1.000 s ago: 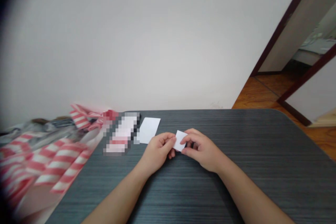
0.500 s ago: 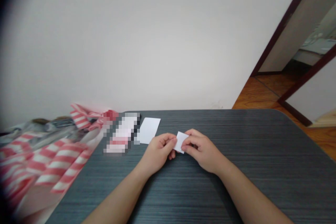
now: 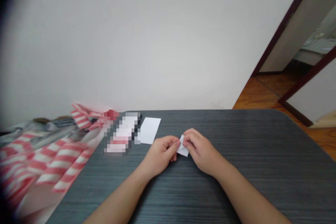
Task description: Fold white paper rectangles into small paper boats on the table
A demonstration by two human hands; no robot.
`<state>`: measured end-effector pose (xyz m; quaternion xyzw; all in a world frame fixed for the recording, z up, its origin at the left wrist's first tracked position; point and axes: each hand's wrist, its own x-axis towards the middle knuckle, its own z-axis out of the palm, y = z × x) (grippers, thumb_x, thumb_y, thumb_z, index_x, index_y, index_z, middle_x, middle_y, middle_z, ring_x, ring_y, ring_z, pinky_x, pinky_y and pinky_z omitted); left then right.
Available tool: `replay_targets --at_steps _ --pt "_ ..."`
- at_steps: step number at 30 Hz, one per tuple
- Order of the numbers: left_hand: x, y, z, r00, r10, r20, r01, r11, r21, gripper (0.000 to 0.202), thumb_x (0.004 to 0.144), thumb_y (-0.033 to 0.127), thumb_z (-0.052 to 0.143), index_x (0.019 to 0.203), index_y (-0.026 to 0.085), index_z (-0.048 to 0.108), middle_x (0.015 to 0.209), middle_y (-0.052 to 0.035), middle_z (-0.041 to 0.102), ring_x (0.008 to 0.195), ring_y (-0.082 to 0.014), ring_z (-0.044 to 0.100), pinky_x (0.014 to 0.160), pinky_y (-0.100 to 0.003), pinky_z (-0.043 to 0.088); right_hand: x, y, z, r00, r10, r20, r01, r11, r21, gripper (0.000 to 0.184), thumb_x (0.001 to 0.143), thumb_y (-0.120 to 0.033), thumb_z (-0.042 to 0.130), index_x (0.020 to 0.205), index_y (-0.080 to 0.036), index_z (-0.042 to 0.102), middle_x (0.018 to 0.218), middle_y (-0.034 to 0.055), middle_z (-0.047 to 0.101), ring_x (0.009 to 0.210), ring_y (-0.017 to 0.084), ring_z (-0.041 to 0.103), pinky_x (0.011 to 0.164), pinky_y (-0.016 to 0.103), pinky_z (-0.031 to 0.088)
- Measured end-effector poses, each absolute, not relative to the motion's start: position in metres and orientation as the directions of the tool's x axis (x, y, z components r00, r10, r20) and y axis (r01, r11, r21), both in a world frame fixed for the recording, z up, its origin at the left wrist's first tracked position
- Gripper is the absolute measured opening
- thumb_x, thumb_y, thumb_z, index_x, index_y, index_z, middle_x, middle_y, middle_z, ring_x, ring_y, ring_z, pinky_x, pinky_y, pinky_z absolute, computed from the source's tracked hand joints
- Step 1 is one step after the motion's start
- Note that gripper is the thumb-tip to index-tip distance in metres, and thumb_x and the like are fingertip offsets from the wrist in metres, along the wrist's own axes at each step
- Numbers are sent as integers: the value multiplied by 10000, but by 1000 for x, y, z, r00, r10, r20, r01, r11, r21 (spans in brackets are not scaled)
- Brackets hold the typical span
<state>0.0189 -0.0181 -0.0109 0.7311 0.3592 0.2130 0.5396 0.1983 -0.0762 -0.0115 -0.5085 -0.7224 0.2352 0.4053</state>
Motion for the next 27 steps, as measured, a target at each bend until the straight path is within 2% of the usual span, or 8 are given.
replay_targets --at_steps 7,15,22,27 --pt "19 -19 -10 663 744 -76 298 -169 939 326 933 412 456 783 175 620 556 28 563 520 -104 514 518 -200 348 197 -72 -13 -130 933 337 600 344 -722 152 965 -149 456 832 -216 488 861 35 560 797 177 549 738 295 435" --pt "20 -19 -7 663 745 -68 247 -132 960 356 944 425 440 816 167 649 555 16 577 532 -112 531 539 -206 390 199 -71 -14 -100 925 366 618 346 -706 146 960 -151 470 832 -213 500 851 35 569 794 176 557 740 294 435" --pt "22 -21 -7 698 707 -110 218 -64 974 277 894 392 552 961 157 683 823 -40 725 560 -99 542 540 -200 429 199 -71 -11 -66 916 396 628 347 -696 153 947 -137 481 815 -213 498 811 20 559 750 167 545 701 277 425" --pt "22 -20 -2 701 705 -112 249 -95 964 310 909 402 526 880 146 698 784 -41 723 551 -100 546 535 -199 424 199 -71 -11 -62 911 408 628 354 -694 141 948 -145 477 827 -212 503 820 27 568 755 171 552 705 284 429"
